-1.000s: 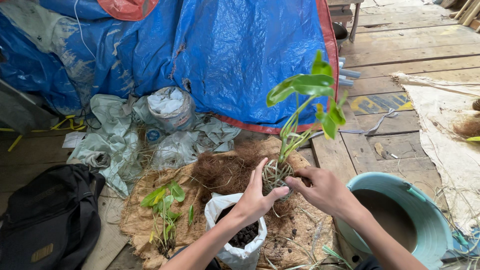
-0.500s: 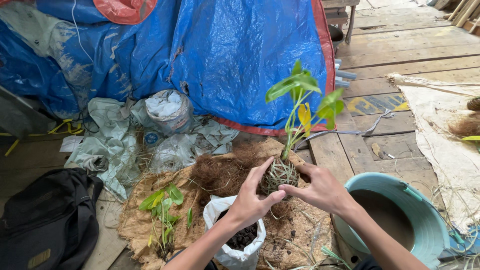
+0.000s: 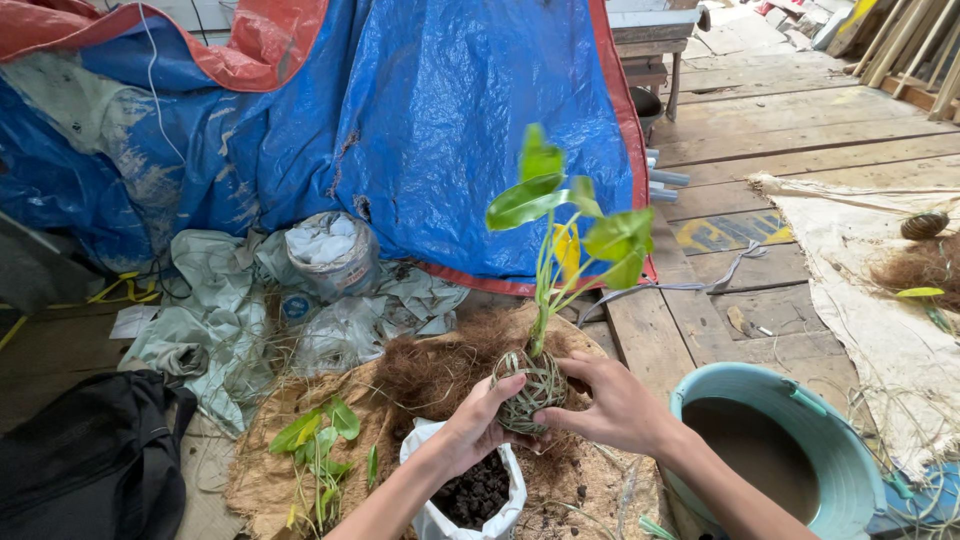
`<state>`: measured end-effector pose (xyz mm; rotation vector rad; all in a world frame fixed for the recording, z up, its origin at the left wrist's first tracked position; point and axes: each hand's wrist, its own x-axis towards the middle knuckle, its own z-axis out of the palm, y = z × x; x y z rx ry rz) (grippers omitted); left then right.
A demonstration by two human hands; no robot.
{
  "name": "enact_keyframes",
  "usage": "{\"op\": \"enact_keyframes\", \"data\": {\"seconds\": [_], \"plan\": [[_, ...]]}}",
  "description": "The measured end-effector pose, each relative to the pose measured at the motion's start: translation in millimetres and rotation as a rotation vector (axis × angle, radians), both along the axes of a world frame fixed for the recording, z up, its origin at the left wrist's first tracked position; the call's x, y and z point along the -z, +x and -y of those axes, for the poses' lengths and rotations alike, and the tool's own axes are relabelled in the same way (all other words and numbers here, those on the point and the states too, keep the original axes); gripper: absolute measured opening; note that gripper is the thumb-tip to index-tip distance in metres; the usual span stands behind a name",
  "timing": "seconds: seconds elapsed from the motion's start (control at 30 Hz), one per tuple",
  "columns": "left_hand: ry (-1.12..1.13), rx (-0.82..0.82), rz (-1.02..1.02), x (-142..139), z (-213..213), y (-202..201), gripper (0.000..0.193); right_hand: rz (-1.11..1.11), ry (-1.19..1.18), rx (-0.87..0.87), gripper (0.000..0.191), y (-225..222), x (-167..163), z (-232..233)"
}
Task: The person wraps a light green string around a coconut husk containing a small plant. They rotate the husk and continue winding the string to secure the plant in place.
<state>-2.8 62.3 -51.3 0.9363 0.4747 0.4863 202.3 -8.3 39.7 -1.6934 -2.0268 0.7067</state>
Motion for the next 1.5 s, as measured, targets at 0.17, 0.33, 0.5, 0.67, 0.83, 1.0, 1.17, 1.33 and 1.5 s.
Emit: {"op": "enact_keyframes", "data": {"seconds": [0.17, 0.33, 0.5, 0.67, 0.83, 1.0, 1.17, 1.33, 1.5], "plan": [[0.046, 0.001, -0.102, 9.6, -4.9, -5.1, 0.075, 0.077, 0.006, 0.003, 0.074, -5.9, -9.7, 6.1], [-0.025, 0.06, -0.108, 1.7, -3.2, -9.6, 0.075, 0.101, 0.014, -0.101, 0.067, -0.7, -14.3, 7.4], [0.061, 0.066, -0.076, -6.9, 0.7, -7.0, 0.089, 0.137, -0.053, -0.046, 0.081, -2.7, -19.8, 10.8], [0.094, -0.01, -0.143, -10.4, 4.1, -1.6, 0.096, 0.171, -0.083, -0.002, 0.089, -0.1, -20.8, 11.4], [0.1, -0.091, -0.126, -12.6, 6.4, -0.7, 0.097, 0.113, -0.026, 0.049, 0.077, 5.4, -24.8, 10.7], [0.091, -0.218, -0.107, -13.5, 2.5, 1.2, 0.086, 0.106, -0.004, 0.147, 0.051, -0.4, -26.4, 13.0], [0.036, -0.338, -0.028, -12.9, 3.3, 2.4, 0.072, -0.01, 0.213, 0.086, 0.046, -11.6, -19.5, 12.3], [0.05, -0.38, -0.067, -13.0, 4.9, -3.0, 0.067, 0.045, 0.174, 0.125, 0.05, -22.5, -12.9, 13.9], [0.088, -0.386, -0.117, -15.0, 5.0, -7.8, 0.07, 0.08, 0.255, 0.054, 0.048, -25.4, -14.6, 16.7]]}}
